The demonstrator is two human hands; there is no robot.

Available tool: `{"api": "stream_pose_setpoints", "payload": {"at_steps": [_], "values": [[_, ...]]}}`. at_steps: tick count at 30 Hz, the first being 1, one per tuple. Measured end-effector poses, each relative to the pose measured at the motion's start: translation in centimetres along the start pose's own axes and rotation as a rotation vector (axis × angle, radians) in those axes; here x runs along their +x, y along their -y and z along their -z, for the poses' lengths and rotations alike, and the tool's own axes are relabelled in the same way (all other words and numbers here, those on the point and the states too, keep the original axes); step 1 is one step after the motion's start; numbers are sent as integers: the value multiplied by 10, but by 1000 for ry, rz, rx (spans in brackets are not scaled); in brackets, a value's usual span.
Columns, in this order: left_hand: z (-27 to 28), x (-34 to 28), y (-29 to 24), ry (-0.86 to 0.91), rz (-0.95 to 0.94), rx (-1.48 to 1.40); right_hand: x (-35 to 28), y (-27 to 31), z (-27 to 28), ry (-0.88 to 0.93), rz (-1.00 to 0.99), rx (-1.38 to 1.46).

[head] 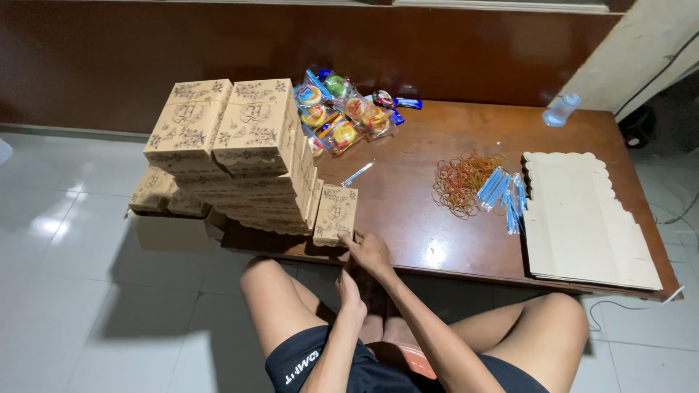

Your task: Folding a cardboard box and packing various snack items into it.

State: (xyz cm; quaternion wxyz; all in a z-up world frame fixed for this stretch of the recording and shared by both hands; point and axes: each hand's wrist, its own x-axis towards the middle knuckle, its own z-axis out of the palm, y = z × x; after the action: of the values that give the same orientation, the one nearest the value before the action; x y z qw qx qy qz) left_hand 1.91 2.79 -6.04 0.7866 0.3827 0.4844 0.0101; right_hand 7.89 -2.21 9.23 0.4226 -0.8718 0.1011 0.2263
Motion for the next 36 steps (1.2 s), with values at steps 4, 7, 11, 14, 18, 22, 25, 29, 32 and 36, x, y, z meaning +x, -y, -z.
{"api": "stream_pose_setpoints", "payload": {"at_steps": [4, 7, 11, 14, 18, 22, 25, 29, 32, 36], "values": [[-5, -20, -15, -2, 59, 22, 4, -2, 0, 38, -6, 5], [5, 16, 7, -8, 84, 90, -10, 3, 15, 43, 16, 32], [6, 25, 8, -54, 121, -7, 11, -46, 27, -67, 55, 200], [8, 18, 8, 60, 177, -26, 22, -112, 54, -242, 10, 329], [0, 5, 5, 147, 227, 21, 4, -200, 117, -652, 159, 185], [-4, -18, -4, 193, 243, 57, -13, -295, 174, -1096, 426, -290], [-5, -23, -8, 228, 232, 89, -24, -333, 194, -1227, 345, -487], [-2, -17, -7, 196, 230, 101, -17, -344, 195, -866, 38, -314], [0, -20, -10, 189, 219, 108, -2, -348, 189, -824, -24, -345], [3, -17, -13, 178, 212, 102, 12, -361, 179, -850, -53, -513]]}}
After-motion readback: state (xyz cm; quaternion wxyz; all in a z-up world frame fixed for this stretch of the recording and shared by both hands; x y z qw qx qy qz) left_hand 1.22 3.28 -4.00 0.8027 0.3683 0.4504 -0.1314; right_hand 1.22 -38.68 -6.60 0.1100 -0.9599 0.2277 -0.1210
